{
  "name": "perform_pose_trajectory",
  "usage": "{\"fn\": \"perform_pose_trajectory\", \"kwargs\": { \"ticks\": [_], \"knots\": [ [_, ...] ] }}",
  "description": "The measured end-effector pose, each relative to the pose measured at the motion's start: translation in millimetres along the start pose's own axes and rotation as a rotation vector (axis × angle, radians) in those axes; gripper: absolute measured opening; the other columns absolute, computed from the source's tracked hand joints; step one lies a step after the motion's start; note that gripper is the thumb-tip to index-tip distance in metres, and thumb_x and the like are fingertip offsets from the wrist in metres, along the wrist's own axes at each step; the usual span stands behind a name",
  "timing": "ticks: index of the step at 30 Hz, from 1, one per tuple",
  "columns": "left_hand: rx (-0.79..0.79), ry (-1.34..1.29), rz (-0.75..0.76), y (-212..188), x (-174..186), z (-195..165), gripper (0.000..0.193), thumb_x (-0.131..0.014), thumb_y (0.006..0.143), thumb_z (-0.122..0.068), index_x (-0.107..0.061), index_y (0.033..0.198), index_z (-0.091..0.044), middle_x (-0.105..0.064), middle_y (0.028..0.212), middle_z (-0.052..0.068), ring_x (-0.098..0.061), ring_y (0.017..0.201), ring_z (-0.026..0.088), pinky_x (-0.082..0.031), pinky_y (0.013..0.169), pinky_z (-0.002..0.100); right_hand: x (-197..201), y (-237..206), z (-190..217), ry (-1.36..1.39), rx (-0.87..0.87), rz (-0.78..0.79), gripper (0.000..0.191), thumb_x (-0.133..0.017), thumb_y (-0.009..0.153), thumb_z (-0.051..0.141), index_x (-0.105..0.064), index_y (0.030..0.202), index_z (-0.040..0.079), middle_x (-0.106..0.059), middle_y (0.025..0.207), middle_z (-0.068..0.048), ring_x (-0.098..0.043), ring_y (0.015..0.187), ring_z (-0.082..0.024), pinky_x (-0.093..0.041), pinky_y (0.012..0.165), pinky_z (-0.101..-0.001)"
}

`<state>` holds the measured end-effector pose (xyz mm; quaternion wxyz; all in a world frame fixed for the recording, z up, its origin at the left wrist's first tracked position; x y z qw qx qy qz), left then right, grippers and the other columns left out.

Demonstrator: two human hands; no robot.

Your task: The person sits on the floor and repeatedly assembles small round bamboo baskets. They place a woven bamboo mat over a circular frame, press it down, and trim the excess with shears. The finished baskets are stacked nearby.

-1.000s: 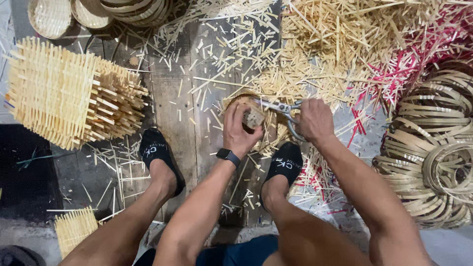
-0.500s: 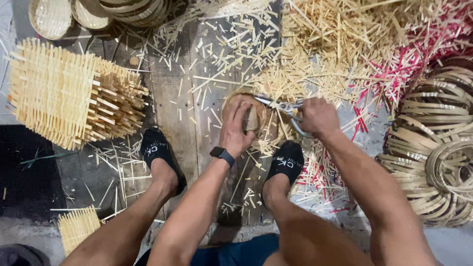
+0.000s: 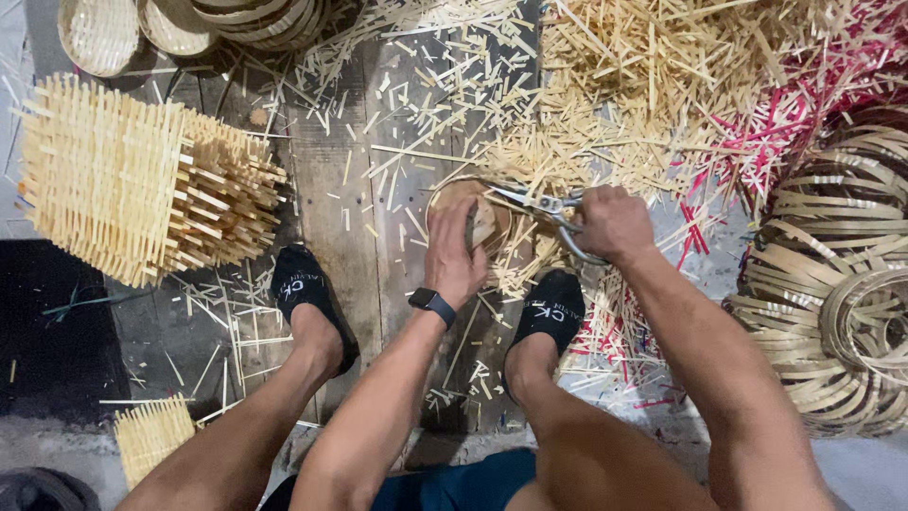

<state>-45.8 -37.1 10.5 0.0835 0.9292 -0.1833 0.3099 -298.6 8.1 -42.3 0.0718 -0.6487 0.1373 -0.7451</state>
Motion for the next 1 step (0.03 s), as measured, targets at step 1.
{"fn": "perform_pose_trajectory", "kwargs": {
  "ticks": [1],
  "knots": [
    [0.013, 0.022, 0.032, -1.7, -3.2, 3.6, 0.078, -0.07, 0.077, -0.002, -0.047, 0.151, -0.013, -0.054, 0.147, 0.016, -0.048, 0.141, 0.039, -0.031, 0.129, 0.049, -6.1, -1.9, -7.4, -0.005, -0.012, 0.021, 0.038, -0.064, 0.09, 0.038, -0.068, 0.104, 0.003, -0.068, 0.1, -0.02, -0.067, 0.094, -0.034, -0.057, 0.082, -0.0483]
  ]
}}
Point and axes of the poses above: each hand's wrist, its own y-axis towards the middle knuckle, its own x-axis out of the back of the hand, z = x × y, the point moved 9 cm from there along y, towards the middle knuckle
